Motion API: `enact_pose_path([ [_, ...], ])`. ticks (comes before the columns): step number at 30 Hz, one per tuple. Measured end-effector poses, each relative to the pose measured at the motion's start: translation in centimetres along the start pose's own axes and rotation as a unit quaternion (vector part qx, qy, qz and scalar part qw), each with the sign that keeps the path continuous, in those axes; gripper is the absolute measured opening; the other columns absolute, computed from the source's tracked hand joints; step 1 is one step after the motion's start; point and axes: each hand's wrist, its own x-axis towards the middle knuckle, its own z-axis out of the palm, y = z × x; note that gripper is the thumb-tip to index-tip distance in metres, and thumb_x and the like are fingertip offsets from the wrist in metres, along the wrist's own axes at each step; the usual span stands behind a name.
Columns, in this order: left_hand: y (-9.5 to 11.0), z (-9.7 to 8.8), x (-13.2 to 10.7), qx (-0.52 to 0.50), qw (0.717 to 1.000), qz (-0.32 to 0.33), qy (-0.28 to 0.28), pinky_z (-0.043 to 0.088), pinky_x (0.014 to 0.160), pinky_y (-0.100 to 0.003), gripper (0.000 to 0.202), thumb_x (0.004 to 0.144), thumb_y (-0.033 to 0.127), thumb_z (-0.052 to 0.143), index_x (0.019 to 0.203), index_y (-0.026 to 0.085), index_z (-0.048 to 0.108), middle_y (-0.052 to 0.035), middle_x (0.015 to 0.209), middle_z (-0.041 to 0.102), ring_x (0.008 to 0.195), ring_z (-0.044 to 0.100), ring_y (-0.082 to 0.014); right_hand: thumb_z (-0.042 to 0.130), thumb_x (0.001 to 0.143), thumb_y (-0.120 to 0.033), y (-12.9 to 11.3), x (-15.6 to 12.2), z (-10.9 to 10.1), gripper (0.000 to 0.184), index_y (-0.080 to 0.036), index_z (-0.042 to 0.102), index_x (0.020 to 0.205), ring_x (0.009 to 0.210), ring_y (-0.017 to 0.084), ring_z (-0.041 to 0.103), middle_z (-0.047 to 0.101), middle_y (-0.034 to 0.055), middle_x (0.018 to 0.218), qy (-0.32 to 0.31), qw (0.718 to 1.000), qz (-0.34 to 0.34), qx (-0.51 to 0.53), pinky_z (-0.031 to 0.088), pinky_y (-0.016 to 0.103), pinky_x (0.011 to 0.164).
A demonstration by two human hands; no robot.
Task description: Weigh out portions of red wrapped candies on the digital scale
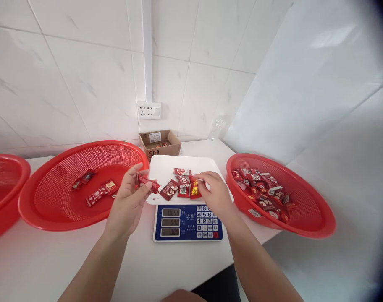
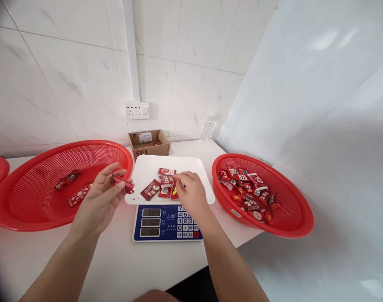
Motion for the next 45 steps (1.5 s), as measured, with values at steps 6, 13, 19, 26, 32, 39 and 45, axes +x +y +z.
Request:
enact_pose_path([
  [6,2.0,-0.3,-0.7,0.007,0.990,0.129,0.060,0.053,0.075,-0.021,0.050,0.066,0.014,0.076,0.109,0.035,0.060,0.0048,0.086,0.059,0.080,0.059,-0.0102,0.053,0.085,-0.026,0.9,-3.4,-4.3,0.015,-0.024,0.067,0.089,0.085,0.020,0.063,0.070,0.0041,0.090,0.128,0.991,0.043,0.019,0.051,0.035,0.076],
  [13,3.4,-0.7,-1.4,0.031,0.991,0.133,0.007,0.053,0.074,-0.021,0.051,0.066,0.016,0.078,0.111,0.035,0.061,0.0073,0.080,0.065,0.073,0.060,-0.0089,0.055,0.083,-0.027,3.5,-7.9,-5.5,0.014,-0.023,0.067,0.086,0.080,0.020,0.065,0.070,0.0041,0.085,0.139,0.984,0.106,-0.024,0.052,0.036,0.073],
  [19,3.6,-0.7,-1.6,-0.012,0.998,0.040,-0.046,0.053,0.059,-0.019,0.052,0.054,0.027,0.086,0.102,0.026,0.067,0.0027,0.075,0.065,0.064,0.058,-0.0103,0.054,0.083,-0.026,3.6,-8.4,-5.4,0.014,-0.023,0.067,0.086,0.078,0.019,0.065,0.070,0.0043,0.084,0.119,0.987,0.100,-0.041,0.052,0.034,0.070],
  [26,4.0,-1.0,-2.1,0.007,0.994,0.073,-0.081,0.053,0.054,-0.018,0.031,0.065,0.031,0.079,0.094,0.027,0.070,-0.0004,0.073,0.064,0.061,0.054,-0.0105,0.053,0.084,-0.028,3.3,-8.2,-4.9,0.015,-0.023,0.067,0.087,0.079,0.019,0.066,0.071,0.0048,0.085,0.107,0.989,0.094,-0.035,0.052,0.033,0.069],
  [32,3.4,-0.4,-3.3,0.111,0.980,0.056,-0.156,0.051,0.044,-0.023,0.029,0.072,0.032,0.073,0.101,0.033,0.068,-0.0023,0.069,0.064,0.055,0.058,-0.0142,0.052,0.087,-0.031,2.2,-8.5,-4.3,0.016,-0.023,0.066,0.088,0.077,0.019,0.065,0.070,0.0047,0.083,0.061,0.994,0.082,0.033,0.052,0.032,0.068],
  [39,0.5,1.5,-4.8,0.386,0.823,-0.136,-0.394,0.050,0.056,-0.026,0.070,0.075,0.025,0.068,0.138,0.037,0.040,0.0001,0.072,0.070,0.061,0.062,-0.0179,0.039,0.085,-0.064,-2.5,-8.2,-3.1,0.047,-0.022,0.060,0.082,0.069,0.017,0.060,0.065,0.0045,0.074,-0.187,0.964,-0.052,0.184,0.046,0.028,0.063],
  [45,-1.3,1.5,-4.8,0.424,0.784,-0.081,-0.446,0.044,0.050,-0.021,0.074,0.078,0.020,0.062,0.143,0.033,0.029,0.0002,0.070,0.073,0.059,0.065,-0.0186,0.031,0.089,-0.062,-4.1,-8.2,-1.7,0.053,-0.021,0.057,0.068,0.060,0.015,0.053,0.060,0.0034,0.062,-0.289,0.943,-0.074,0.147,0.040,0.026,0.057],
])
